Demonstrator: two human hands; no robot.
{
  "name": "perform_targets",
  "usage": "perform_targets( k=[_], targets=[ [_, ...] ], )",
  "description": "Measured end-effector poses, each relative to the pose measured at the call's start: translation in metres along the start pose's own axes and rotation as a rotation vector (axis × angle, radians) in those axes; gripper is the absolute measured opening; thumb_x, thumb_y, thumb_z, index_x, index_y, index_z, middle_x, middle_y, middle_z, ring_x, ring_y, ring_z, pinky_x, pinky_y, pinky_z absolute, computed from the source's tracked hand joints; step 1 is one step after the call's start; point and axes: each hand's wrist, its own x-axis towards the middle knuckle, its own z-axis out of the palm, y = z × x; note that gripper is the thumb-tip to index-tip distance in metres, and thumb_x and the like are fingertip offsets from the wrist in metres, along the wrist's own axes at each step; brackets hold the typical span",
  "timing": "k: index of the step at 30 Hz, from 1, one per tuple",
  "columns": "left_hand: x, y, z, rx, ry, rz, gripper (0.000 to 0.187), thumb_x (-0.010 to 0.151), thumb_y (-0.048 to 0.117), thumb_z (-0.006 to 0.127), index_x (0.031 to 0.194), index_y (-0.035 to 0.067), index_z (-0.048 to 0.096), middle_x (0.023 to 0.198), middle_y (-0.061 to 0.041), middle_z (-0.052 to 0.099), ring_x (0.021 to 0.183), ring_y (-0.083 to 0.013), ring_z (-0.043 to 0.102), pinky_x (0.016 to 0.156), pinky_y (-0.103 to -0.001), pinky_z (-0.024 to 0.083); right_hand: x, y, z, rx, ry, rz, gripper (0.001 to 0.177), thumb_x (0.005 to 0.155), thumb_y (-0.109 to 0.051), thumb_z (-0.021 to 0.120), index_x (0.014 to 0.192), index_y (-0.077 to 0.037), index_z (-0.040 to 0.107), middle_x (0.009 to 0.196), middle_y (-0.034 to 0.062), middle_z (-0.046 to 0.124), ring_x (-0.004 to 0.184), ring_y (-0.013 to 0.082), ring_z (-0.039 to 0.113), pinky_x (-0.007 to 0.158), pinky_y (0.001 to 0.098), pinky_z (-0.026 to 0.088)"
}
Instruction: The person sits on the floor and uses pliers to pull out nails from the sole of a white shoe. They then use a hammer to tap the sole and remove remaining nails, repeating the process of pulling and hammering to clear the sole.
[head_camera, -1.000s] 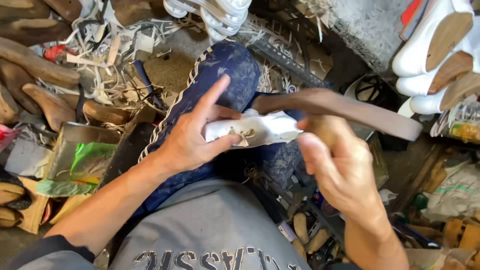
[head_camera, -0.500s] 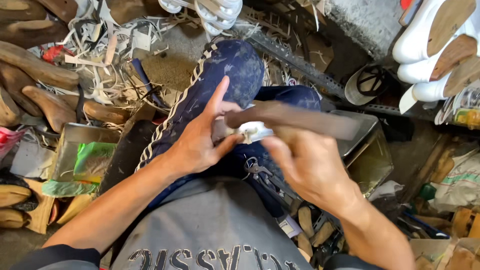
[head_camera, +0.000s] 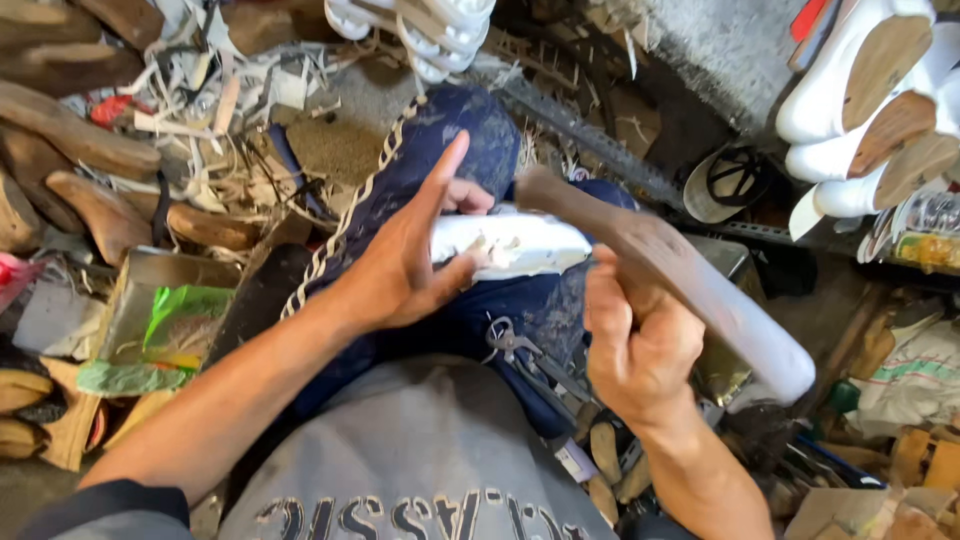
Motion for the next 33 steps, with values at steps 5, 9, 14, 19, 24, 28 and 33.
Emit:
perform_targets(
  k=[5,9,14,19,24,28,33],
  targets=[
    [0.002,-0.006,-0.007,-0.042,-0.092,0.064,0.089,0.104,0.046,0.051,0.161,0.005,-0.003,0.136,-0.018,0.055,0.12,-0.0277,0.059,0.108,-0.041,0.044,-0.001,-0.016,0.024,0.084,-0.138,0.055,0.02,0.101,-0.016,0.061,0.116,-0.004,0.067,0.072,-0.0011,0.06,0.055,0.0101,0.048,0.052,0.0301,0.043],
    [0.001,-0.008,-0.002,-0.062,-0.053,0.057,0.094,0.091,0.009,0.059,0.162,0.007,-0.002,0.131,-0.016,0.059,0.11,-0.0223,0.06,0.099,-0.031,0.046,-0.012,-0.01,0.033,-0.03,0.166,-0.135,0.029,0.103,-0.022,0.055,0.103,0.004,0.067,0.1,0.0202,0.071,0.085,0.0337,0.075,0.07,0.0407,0.061],
    [0.003,-0.012,-0.002,-0.029,-0.02,0.085,0.086,0.103,0.038,0.056,0.162,0.004,0.004,0.133,-0.017,0.06,0.12,-0.0271,0.062,0.108,-0.037,0.044,-0.008,0.002,0.037,-0.001,-0.046,-0.092,0.032,0.105,-0.021,0.051,0.125,-0.001,0.066,0.118,0.0178,0.072,0.107,0.0285,0.073,0.088,0.0339,0.057],
    [0.003,-0.02,-0.005,-0.158,-0.061,0.015,0.096,0.098,0.045,0.059,0.163,0.009,-0.002,0.13,-0.015,0.057,0.103,-0.0179,0.059,0.089,-0.029,0.049,0.002,-0.019,0.032,0.261,0.018,-0.102,0.031,0.107,-0.016,0.043,0.125,0.002,0.06,0.135,0.027,0.064,0.126,0.038,0.068,0.108,0.0425,0.053],
    [0.01,-0.029,-0.005,-0.047,-0.017,0.06,0.103,0.083,0.006,0.065,0.165,0.005,0.002,0.128,-0.019,0.064,0.116,-0.0336,0.065,0.105,-0.044,0.047,-0.023,0.021,0.066,-0.044,0.063,-0.096,0.028,0.094,-0.031,0.063,0.102,-0.01,0.079,0.092,0.0049,0.079,0.085,0.024,0.076,0.071,0.0334,0.056],
    [-0.002,-0.034,-0.001,-0.287,-0.015,0.021,0.1,0.083,0.01,0.064,0.164,0.004,0.006,0.127,-0.02,0.061,0.118,-0.0305,0.062,0.108,-0.042,0.045,-0.08,0.033,0.079,-0.041,-0.012,0.048,0.027,0.091,-0.036,0.066,0.105,-0.017,0.078,0.093,-0.0022,0.078,0.081,0.0192,0.076,0.07,0.0305,0.059],
    [0.012,-0.047,-0.004,-0.467,0.01,-0.051,0.083,0.103,0.048,0.042,0.164,0.003,0.008,0.132,-0.025,0.057,0.126,-0.0328,0.057,0.108,-0.04,0.043,-0.054,0.046,0.076,-0.077,0.065,0.108,0.028,0.087,-0.043,0.071,0.109,-0.026,0.077,0.095,-0.0113,0.077,0.075,0.013,0.076,0.068,0.0267,0.063]
  ],
)
